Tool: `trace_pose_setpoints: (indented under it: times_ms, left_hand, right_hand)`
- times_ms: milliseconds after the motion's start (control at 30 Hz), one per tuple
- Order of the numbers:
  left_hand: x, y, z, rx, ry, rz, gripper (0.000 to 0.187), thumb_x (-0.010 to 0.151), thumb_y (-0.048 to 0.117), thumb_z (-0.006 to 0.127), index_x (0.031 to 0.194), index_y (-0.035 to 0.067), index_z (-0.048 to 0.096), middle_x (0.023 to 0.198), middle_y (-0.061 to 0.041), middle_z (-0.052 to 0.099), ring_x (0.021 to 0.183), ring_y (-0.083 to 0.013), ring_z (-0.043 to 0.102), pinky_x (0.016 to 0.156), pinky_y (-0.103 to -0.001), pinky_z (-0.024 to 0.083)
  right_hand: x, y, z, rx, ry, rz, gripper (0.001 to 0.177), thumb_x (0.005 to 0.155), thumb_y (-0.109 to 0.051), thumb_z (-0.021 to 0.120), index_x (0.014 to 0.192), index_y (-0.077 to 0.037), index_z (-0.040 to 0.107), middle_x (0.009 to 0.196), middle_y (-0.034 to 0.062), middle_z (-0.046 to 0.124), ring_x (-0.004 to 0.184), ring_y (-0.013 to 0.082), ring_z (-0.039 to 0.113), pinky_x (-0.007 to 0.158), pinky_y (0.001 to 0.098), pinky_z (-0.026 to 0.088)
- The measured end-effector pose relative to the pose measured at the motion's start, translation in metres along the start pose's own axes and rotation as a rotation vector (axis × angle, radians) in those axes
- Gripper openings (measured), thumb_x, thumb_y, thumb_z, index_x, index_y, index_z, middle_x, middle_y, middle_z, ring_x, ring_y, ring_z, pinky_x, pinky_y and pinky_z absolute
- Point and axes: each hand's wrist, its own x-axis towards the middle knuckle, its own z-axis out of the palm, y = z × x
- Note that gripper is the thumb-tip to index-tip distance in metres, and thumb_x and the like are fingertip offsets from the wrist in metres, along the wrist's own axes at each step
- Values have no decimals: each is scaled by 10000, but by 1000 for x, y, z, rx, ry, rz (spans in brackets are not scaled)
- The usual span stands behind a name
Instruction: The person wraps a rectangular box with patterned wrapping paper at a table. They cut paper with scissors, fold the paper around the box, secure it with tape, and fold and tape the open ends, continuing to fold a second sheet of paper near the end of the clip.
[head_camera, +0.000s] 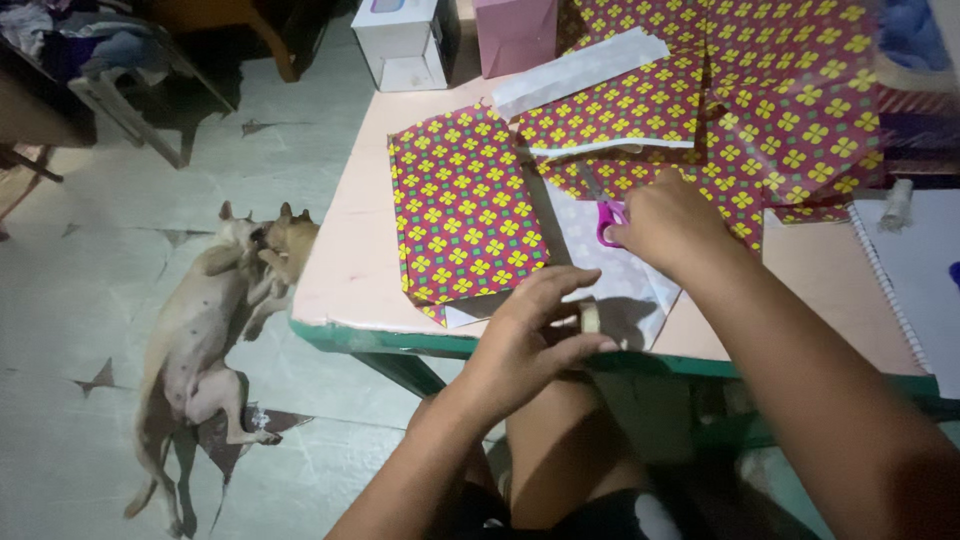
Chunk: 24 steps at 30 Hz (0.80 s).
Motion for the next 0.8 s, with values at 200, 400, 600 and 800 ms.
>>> trace_pose_setpoints:
  times_ms: [200, 400, 600, 800]
  left_hand:
    - [7, 2, -8, 59, -12, 64, 578, 887, 59, 804, 1413, 41, 564, 1408, -102, 539, 1261, -224, 647, 1067, -351, 590]
    - [15, 0, -10, 81, -10, 67, 597, 862, 63, 827, 1401, 54, 570, 1394, -101, 557, 1235, -240, 653, 1052, -361, 600]
    - [20, -7, -11, 47, 14, 65, 607, 861, 61, 816, 1406, 55, 549, 1415, -97, 537, 1245, -250, 668, 1028, -349, 619]
    - [21, -9, -9, -9, -50, 59, 618, 869, 61, 815, 1426, 59, 547, 1395, -96, 539, 1277, -239, 647, 1049, -356, 555]
  right_hand:
    - [-4, 34, -10, 236, 98, -51, 470, 808, -370, 769, 1137, -38, 728, 1105, 231, 679, 1016, 403, 671, 870, 520, 537]
    - [-28, 73, -29, 596, -424, 198, 451, 816, -352, 777, 1150, -68, 668, 901, 130, 689, 750, 234, 637, 658, 412, 537]
    - [-72, 93, -44, 919, -799, 426, 450, 838, -236, 854, 1166, -52, 606, 768, 66, 559, 606, 190, 500, 536, 343, 470]
    - [-69, 86, -43, 692, -905, 368, 399, 820, -330, 877, 955, -42, 636, 643, 78, 523, 546, 213, 494, 487, 362, 381]
